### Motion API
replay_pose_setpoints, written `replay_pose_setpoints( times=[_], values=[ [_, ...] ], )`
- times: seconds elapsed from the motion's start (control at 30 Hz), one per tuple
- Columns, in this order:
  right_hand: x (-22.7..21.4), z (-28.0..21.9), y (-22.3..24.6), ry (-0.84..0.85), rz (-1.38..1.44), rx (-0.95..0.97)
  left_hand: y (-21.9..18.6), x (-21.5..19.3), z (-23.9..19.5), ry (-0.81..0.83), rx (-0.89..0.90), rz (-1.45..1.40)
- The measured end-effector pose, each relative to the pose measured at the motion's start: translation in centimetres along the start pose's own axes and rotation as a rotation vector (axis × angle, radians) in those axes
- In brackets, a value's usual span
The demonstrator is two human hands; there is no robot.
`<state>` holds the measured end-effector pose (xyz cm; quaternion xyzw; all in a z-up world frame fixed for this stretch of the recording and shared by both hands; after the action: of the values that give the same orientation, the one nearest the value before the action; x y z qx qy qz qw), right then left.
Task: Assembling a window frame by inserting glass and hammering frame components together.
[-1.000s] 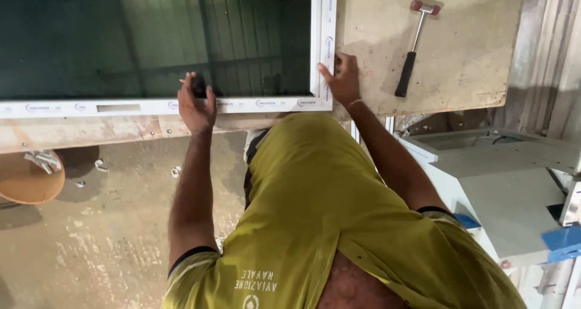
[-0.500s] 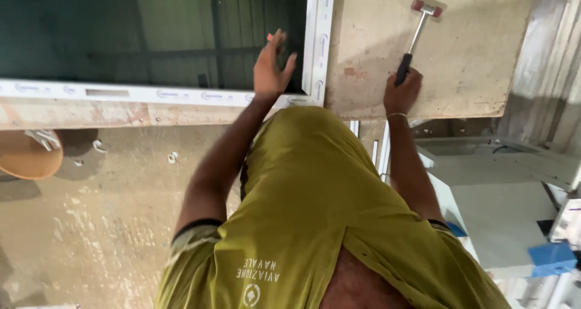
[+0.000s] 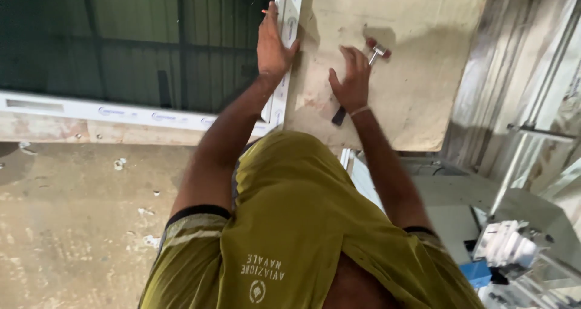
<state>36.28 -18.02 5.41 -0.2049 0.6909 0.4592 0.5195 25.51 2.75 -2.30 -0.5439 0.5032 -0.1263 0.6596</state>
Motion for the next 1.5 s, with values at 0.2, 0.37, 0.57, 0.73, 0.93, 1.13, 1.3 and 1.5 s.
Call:
replay_pose_setpoints(
  times=[0.2, 0.37, 0.57, 0.73, 0.93, 1.13, 1.3, 1.5],
  values=[
    [-1.6, 17.9, 2.7, 0.336, -0.314, -0.383, -0.3, -0.2, 4.0, -0.029, 0.062, -0.025],
    [1.4, 30.6, 5.8, 0.189, -1.012, -0.718, -1.1, -1.6, 9.1, -0.031, 0.069, -0.056],
    [3.7, 35.8, 5.5, 0.414, -1.039, -0.827, -1.6, -2.3, 11.9, -0.076, 0.083, -0.033],
    [3.9, 35.0, 5.4, 0.544, -1.014, -0.872, -2.2, -2.3, 11.9, -0.012, 0.044, 0.028],
    [0.7, 28.7, 1.0, 0.202, -0.209, -0.291, -1.7, -2.1, 12.0, -0.081, 0.081, -0.039],
    [3.5, -2.4, -9.8, -0.128, -0.096, 0.48, -1.8, -1.3, 16.3, -0.132, 0.168, -0.003],
    [6.0, -10.0, -8.7, 0.159, 0.289, 0.782, -0.5, 0.6, 22.4, -0.067, 0.127, -0.039],
    [-4.1, 6.0, -9.3, 0.277, 0.367, 0.621, -0.3, 0.8, 22.9, -0.048, 0.108, -0.018]
  ],
)
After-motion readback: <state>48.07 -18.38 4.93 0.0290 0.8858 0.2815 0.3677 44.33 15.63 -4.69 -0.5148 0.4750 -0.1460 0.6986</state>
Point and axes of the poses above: each hand's wrist, its own z-axis towards the middle knuckle, its own x-axis out of the palm, y = z × x, the point moved 6 cm from there along z, towards the middle knuckle, and after that the axes turned 15 degrees about y, right-handed, at the moved point
